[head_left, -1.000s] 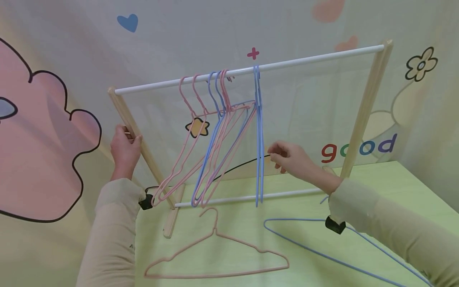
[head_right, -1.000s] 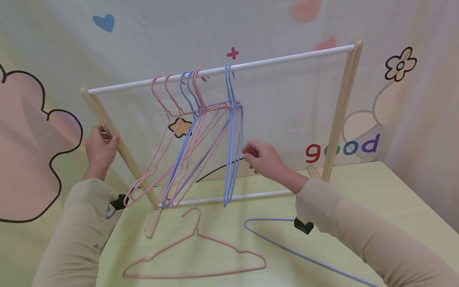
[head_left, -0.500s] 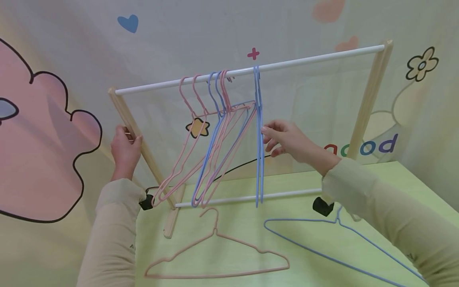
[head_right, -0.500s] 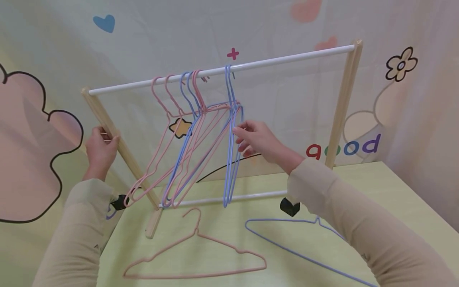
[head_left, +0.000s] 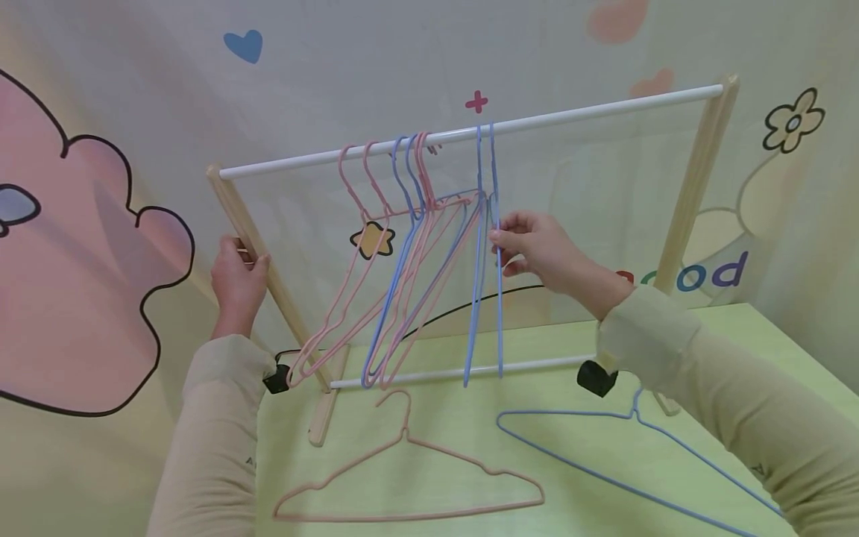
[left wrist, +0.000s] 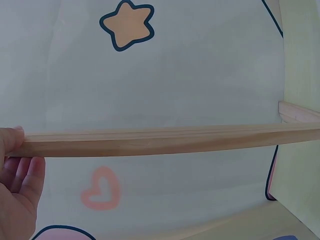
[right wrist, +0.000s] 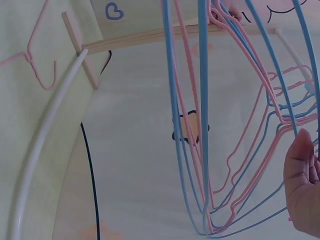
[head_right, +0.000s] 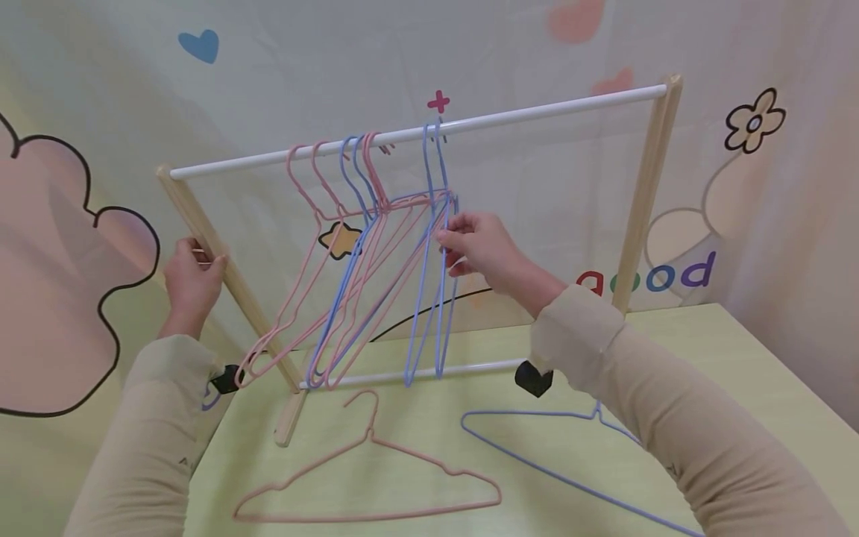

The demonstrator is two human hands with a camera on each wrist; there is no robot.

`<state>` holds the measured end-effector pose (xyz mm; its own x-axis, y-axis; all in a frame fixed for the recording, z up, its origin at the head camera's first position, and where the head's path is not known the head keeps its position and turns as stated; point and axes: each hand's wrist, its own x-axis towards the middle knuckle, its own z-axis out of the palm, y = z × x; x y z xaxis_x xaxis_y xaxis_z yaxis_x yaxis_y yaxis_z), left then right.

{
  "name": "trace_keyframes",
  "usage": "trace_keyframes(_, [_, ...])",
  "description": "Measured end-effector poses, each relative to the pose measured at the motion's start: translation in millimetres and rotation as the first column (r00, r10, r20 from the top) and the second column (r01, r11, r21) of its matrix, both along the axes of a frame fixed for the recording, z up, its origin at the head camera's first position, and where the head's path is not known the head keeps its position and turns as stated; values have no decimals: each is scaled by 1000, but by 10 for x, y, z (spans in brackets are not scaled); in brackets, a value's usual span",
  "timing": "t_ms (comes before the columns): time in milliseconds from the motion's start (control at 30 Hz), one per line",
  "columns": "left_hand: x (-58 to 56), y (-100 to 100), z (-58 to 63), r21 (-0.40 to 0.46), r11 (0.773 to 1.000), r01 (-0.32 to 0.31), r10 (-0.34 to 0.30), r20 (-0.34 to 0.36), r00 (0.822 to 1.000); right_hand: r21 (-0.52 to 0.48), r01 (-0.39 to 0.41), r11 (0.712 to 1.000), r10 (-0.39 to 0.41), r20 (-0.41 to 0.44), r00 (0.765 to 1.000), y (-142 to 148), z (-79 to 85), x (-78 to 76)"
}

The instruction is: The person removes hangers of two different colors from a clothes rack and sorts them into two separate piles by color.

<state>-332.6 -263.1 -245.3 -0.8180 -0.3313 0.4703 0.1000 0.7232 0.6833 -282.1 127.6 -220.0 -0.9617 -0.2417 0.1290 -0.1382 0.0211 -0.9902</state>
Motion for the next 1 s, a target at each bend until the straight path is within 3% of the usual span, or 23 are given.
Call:
trace_keyframes(300, [2,17,17,-1,1000,1,-1,13,1000,-19,28,999,-28,-29,999,185,185,95])
trace_keyframes(500, [9,7,19,-10,1000,-5,5,11,1000,49,23,999,-21,-45,999,412,244,218])
trace_keyframes(1000, [16,3,15,-13,1000,3,-3,19,1000,294,27,955,-8,-65,998,1099,124,384])
